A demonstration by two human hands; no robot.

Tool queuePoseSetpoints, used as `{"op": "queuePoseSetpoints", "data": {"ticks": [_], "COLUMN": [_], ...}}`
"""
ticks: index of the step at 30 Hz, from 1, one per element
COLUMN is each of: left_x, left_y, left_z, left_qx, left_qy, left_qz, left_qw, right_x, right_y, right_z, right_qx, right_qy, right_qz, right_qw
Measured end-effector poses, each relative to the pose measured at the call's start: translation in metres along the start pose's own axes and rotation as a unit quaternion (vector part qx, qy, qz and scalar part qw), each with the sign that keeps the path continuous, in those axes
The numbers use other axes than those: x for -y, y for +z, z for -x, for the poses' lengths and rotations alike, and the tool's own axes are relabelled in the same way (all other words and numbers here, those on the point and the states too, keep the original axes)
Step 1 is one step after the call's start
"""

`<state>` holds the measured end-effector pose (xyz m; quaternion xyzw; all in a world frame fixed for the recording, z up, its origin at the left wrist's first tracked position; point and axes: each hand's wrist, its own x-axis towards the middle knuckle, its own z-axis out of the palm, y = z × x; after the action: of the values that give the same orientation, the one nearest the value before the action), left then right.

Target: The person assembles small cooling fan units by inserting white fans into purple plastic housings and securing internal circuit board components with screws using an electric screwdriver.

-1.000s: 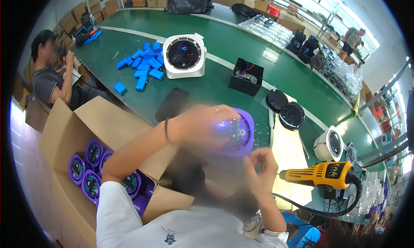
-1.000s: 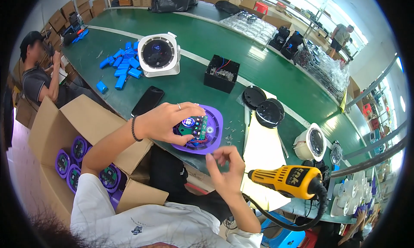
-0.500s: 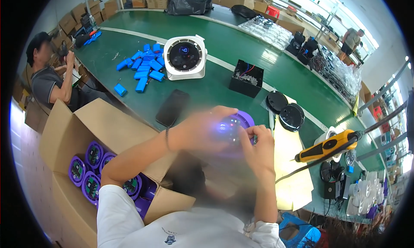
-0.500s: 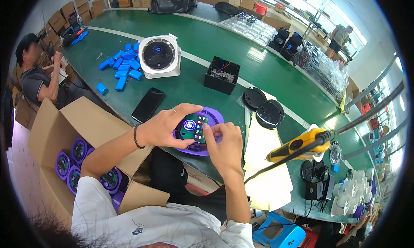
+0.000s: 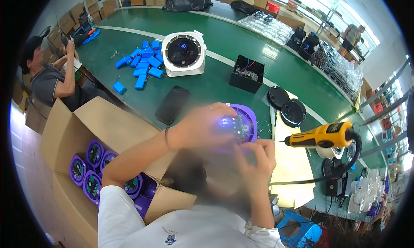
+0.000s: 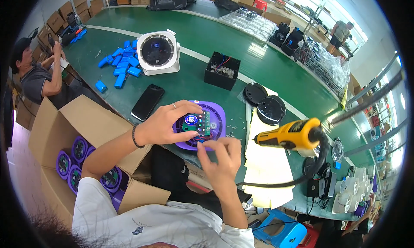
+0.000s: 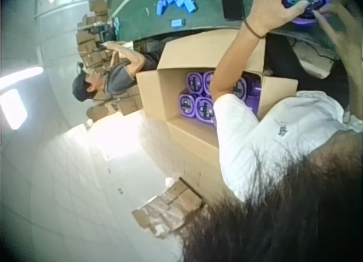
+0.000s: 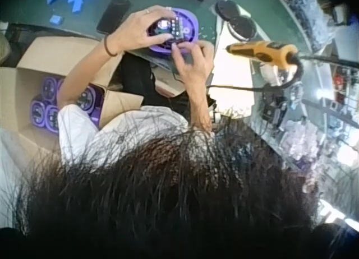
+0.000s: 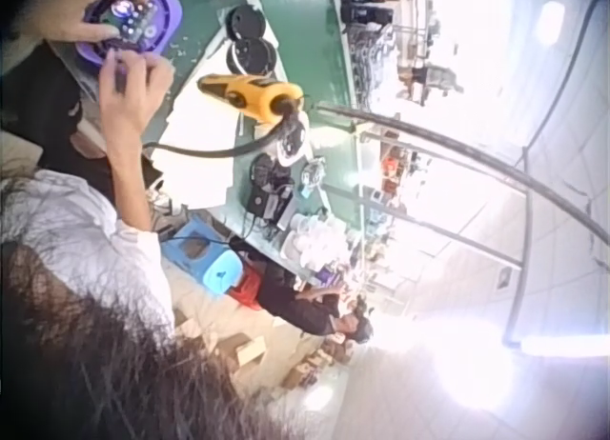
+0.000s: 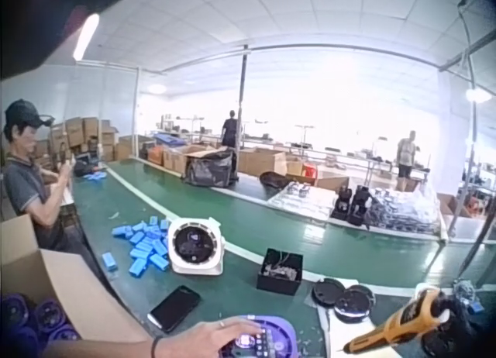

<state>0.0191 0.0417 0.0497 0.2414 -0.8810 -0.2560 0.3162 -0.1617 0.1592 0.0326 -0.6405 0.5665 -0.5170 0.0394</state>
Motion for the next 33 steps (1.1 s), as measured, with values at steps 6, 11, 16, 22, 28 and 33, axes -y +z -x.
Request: {"op": "queuePoseSetpoints", "data": {"ticks": [6,11,16,22,28,33], "left_x": [-0.001,0.012,0.009,0.012,-0.006,0.008], "left_y": [0.004,-0.006,-0.010,0.001,0.004,0.009], "left_z": [-0.001,0.000,0.000,0.003,0.000,0.014], "left_qx": [0.010,0.036,0.083,-0.018,-0.044,-0.040], "left_qy": [-0.017,0.071,0.079,0.137,0.221,0.250], "left_qz": [0.013,0.015,0.023,-0.056,-0.167,-0.188], "left_qw": [1.000,0.997,0.993,0.989,0.960,0.949], "right_x": [-0.006,-0.002,-0.003,-0.009,-0.015,-0.016], "right_y": [0.012,0.007,0.003,0.007,0.009,0.011], "right_z": [0.005,0.001,-0.005,-0.002,0.001,0.004], "right_qx": [0.030,0.056,0.089,0.070,0.020,0.025], "right_qy": [-0.047,0.001,0.018,0.037,-0.021,-0.006], "right_qz": [0.072,0.035,0.015,0.000,0.030,0.025], "right_qw": [0.996,0.998,0.996,0.997,0.999,0.999]}}
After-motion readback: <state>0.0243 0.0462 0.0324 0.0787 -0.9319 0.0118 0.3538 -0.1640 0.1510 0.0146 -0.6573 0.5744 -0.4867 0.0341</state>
